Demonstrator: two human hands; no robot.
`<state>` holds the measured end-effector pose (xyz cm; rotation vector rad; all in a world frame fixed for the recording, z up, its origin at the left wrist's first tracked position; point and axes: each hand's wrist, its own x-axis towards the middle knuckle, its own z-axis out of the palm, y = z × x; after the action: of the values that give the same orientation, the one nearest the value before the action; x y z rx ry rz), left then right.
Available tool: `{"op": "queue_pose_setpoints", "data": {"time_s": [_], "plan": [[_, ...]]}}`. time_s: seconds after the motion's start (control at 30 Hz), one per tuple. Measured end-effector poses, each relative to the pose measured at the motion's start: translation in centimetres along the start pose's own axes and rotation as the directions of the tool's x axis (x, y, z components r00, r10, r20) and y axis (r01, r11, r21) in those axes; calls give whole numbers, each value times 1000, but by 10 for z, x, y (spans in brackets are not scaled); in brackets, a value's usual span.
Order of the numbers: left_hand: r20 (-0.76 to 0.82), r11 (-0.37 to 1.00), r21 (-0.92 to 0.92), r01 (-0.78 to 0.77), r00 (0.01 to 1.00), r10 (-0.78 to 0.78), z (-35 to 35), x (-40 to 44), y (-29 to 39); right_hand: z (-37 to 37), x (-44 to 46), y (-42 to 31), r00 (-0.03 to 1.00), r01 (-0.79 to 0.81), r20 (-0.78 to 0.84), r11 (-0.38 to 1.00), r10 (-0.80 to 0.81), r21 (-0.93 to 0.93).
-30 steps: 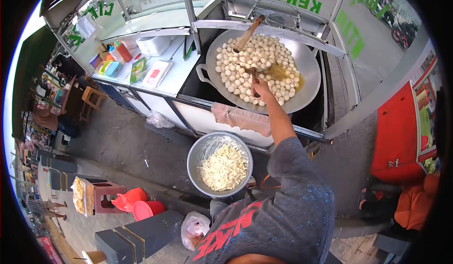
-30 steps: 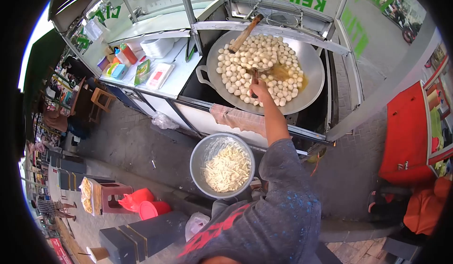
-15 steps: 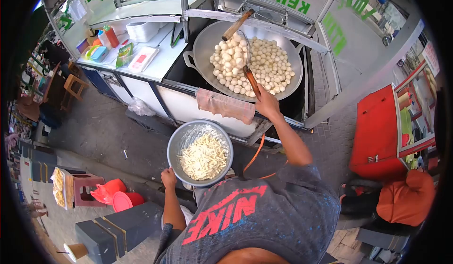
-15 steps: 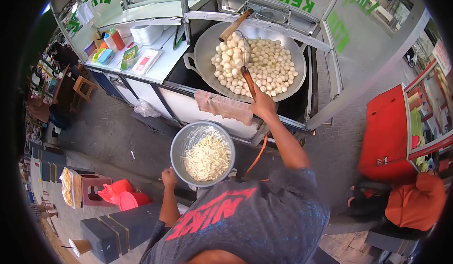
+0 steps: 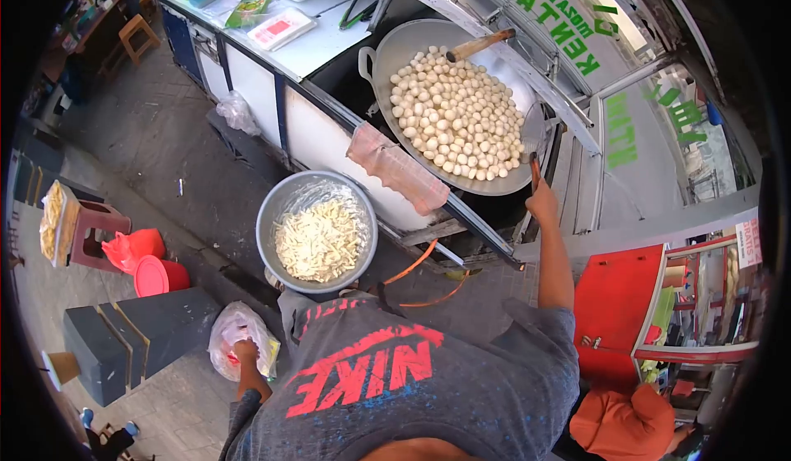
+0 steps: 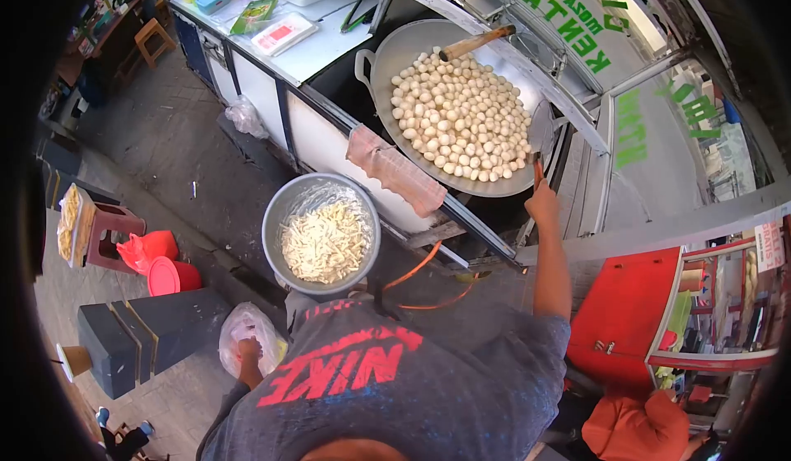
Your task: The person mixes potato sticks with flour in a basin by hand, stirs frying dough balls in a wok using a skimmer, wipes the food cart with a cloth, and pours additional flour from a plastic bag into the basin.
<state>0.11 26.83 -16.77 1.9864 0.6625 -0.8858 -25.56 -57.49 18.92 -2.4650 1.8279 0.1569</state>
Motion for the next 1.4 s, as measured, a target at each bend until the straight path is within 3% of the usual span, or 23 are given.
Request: {"op": "queue_pose_setpoints", "data": {"time_s": [0.07, 0.13, 0.17, 0.2, 0.27, 0.33, 0.37, 0.4, 0.47, 0.5, 0.7, 0.83, 0.87, 0.93, 0.97, 1.07, 1.13, 1.23, 1.3, 1.4], "plan": [[50, 973, -200, 116, 993, -108, -2, -28, -6, 23, 15, -27, 1000, -3, 1, 992, 3, 126], [-43, 992, -64, 107, 993, -109, 11, -50, -10, 62, 44, -57, 1000, 21, 9, 965, -24, 261], [-95, 994, 5, 108, 990, -107, 12, -57, -11, 108, 69, -71, 994, 80, -105, 906, -39, 415], [-70, 996, 6, 90, 993, -90, 11, -56, -9, 143, 91, -91, 975, 152, -218, 819, -34, 554], [-20, 998, 6, 62, 998, -62, 10, -56, -11, 162, 102, -160, 999, -52, 40, 495, 35, 867], [-36, 994, 88, -58, 997, 62, 20, -71, 9, 162, 109, -214, 956, -291, 289, 234, 44, 928], [-34, 985, 110, -134, 990, 139, 19, -75, 16, 144, 100, -233, 962, -249, 261, 134, -80, 959], [-27, 967, 132, -216, 975, 221, 20, -75, 28, 165, 130, -243, 926, -359, 344, -80, -156, 930], [-1, 924, 253, -287, 955, 297, 25, -73, 53, 137, 124, -250, 919, -328, 282, -136, -275, 935], [22, 891, 311, -330, 940, 341, 28, -68, 69, 125, 115, -247, 922, -303, 259, -121, -288, 945], [92, 900, -31, -435, 895, 436, 73, -23, 137, 80, 18, -209, 948, -95, 96, 21, -304, 995], [49, 897, 33, -441, 897, 439, 102, -15, 164, 57, -53, -205, 957, 111, -58, 175, -285, 978], [58, 890, 88, -447, 895, 443, 106, -6, 167, 52, -64, -197, 965, 77, 0, 283, -264, 956], [73, 866, 199, -459, 888, 454, 113, -2, 172, 68, -75, -182, 929, 370, -284, 559, -237, 742], [87, 848, 264, -459, 887, 453, 113, -6, 175, 60, -92, -166, 948, 315, -204, 628, -245, 711], [118, 807, 376, -456, 887, 447, 113, -13, 181, 42, -122, -129, 967, 242, -179, 882, -183, 405], [112, 788, 421, -448, 888, 445, 105, -21, 179, 27, -122, -102, 985, 123, -148, 958, -87, 258], [55, 781, 452, -431, 887, 458, 101, -31, 179, 12, -85, -55, 988, -4, -154, 999, 11, 44], [-15, 750, 364, -553, 801, 598, 92, 6, 135, -1, -57, -23, 987, -32, -161, 999, 30, -13], [9, 833, 299, -466, 874, 486, 73, 25, 88, -23, -32, -6, 996, -41, -77, 999, 41, -4]]}}
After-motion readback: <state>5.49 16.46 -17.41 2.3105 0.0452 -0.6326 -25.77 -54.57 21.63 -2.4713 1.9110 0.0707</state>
